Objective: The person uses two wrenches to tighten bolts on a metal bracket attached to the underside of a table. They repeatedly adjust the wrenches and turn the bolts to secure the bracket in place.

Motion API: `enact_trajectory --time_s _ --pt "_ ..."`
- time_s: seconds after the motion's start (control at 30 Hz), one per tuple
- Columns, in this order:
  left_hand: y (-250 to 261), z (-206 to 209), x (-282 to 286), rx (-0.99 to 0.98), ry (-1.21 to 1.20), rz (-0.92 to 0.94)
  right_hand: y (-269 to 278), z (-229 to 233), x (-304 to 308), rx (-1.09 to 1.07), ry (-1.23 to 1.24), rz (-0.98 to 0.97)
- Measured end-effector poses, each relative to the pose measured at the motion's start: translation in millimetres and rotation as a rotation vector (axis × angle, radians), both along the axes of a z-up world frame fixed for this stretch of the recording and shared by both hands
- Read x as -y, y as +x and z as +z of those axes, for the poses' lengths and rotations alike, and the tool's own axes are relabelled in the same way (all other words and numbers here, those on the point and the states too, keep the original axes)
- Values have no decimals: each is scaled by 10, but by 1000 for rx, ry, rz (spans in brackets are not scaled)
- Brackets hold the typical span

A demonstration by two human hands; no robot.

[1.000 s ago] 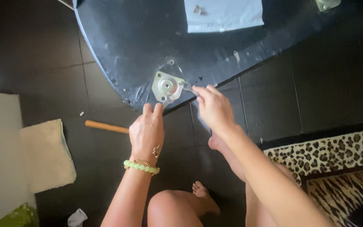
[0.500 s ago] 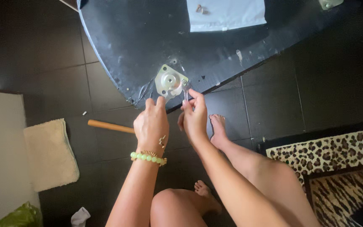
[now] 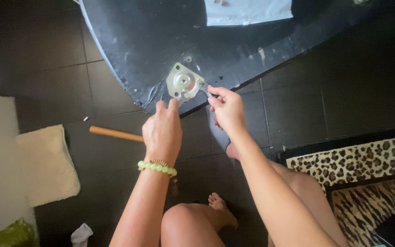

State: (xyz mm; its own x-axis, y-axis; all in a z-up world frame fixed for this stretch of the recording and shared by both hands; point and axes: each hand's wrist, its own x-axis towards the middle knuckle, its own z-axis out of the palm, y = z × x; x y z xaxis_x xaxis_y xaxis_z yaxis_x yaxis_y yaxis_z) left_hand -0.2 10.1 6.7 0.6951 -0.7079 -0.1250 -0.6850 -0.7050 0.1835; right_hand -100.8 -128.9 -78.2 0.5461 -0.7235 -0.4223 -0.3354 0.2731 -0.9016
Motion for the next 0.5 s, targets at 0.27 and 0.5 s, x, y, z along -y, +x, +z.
enact_trajectory --time_s 0.27,0.5 --pt "20 -13 -57 17 -29 -29 110 361 596 -230 -69 368" --pt "26 41 -30 8 -34 -15 454 557 1108 -349 -648 793"
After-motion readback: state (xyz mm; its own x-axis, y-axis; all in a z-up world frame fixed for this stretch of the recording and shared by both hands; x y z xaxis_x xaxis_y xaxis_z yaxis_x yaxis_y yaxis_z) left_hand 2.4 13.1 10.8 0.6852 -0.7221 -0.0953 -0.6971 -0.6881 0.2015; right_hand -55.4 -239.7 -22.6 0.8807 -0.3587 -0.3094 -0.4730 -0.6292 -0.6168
